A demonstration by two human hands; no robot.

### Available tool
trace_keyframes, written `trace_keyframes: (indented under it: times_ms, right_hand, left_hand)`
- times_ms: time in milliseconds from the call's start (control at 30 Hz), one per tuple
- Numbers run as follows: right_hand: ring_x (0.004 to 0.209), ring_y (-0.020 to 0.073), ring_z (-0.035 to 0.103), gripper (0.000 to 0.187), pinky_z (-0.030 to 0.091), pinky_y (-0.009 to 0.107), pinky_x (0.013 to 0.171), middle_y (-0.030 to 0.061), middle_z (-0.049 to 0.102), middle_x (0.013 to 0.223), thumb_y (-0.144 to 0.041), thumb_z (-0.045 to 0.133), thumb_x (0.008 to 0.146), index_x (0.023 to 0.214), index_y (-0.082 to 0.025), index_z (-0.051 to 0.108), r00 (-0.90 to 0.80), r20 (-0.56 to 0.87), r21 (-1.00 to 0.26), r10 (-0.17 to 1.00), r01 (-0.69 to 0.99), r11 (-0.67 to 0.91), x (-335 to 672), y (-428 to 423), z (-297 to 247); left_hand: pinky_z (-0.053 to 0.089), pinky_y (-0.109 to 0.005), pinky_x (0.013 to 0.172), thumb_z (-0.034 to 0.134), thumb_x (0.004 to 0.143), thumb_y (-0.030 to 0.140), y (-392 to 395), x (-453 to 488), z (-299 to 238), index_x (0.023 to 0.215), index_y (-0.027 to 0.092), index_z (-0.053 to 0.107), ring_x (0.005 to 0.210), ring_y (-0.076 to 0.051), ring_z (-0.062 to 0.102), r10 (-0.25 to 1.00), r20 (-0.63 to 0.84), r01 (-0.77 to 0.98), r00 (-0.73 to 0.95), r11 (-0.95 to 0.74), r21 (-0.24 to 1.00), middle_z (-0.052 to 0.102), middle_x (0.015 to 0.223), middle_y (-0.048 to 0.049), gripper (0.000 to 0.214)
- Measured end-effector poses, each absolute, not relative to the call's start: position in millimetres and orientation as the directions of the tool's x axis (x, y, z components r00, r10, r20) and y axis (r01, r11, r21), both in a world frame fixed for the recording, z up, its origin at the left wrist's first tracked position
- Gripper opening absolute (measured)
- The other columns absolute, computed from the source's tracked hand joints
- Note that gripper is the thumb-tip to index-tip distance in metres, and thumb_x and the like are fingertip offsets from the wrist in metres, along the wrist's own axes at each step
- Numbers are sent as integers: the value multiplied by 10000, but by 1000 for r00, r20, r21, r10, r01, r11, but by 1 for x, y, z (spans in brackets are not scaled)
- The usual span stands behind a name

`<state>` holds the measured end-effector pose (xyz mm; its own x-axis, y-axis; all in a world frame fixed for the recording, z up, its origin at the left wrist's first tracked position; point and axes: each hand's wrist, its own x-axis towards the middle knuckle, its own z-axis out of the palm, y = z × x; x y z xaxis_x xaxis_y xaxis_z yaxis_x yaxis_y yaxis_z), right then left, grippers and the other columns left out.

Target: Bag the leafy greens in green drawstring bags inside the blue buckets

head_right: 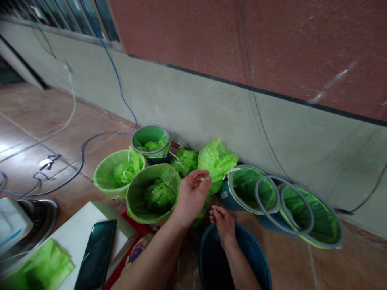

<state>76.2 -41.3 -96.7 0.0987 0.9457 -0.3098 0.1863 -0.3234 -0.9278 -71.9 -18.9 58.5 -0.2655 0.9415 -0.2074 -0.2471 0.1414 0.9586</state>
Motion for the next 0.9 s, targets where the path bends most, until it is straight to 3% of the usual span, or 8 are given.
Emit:
trace_keyframes:
  times_ms: [133,200,300,367,500,667,900]
  right_hand:
    - [746,225,692,441,563,367,708,106,724,885,-502,543,779,1023,-150,646,115,-386,-827,915,397,-399,113,-99,-107]
    - [918,261,685,481,533,397,845,135,712,1015,-493,512,809,1122,-146,628,17,-372,-752,928,580,-312,115,-132,-114]
    - [1191,290,564,559,432,381,1014,184,612,1257,-402,531,814,1280,-95,546,-134,-389,-603,911,785,-142,99,-176,-127]
    - [1231,287,533,548,402,365,1037,196,559,1327,-303,488,838,1335,-72,497,-171,-460,-506,871,857,-100,83,-194,-134]
    - [1228,262,538,533,384,336,1035,195,508,1382,-207,401,875,1389,-69,429,-199,-521,-425,830,904,-50,65,-198,-135]
    - [1097,260,628,523,449,327,934,207,603,1263,-230,372,911,1404,-57,399,-224,-552,-375,803,927,1,71,-187,-125]
    - [1149,269,600,523,435,341,968,203,608,1260,-207,422,882,1385,-66,443,-270,-508,-407,818,912,49,85,-186,-135]
  left_hand:
    - [459,-227,615,639,741,295,-14,-78,58,860,161,649,616,-112,592,920,-228,-379,-320,96,920,657,757,-23,179]
    - [463,-226,624,648,725,273,-15,-80,63,831,149,648,615,-106,590,918,-250,-414,-308,108,904,645,740,-21,163]
    - [464,-227,635,666,697,255,-19,-83,69,802,135,649,591,-92,571,922,-227,-430,-313,76,900,619,685,-3,161]
    - [463,-233,640,684,675,262,-22,-85,70,795,133,650,580,-89,565,926,-206,-436,-317,51,899,619,668,2,179]
    - [444,-228,628,701,647,258,-26,-87,71,791,131,653,567,-84,569,925,-209,-446,-317,49,894,632,668,6,198]
    - [438,-227,633,708,623,256,-31,-93,66,773,133,646,569,-81,577,915,-206,-448,-347,32,894,629,662,17,204]
    - [446,-241,637,705,606,233,-37,-90,54,714,132,641,560,-83,565,896,-263,-407,-358,104,908,637,664,2,161]
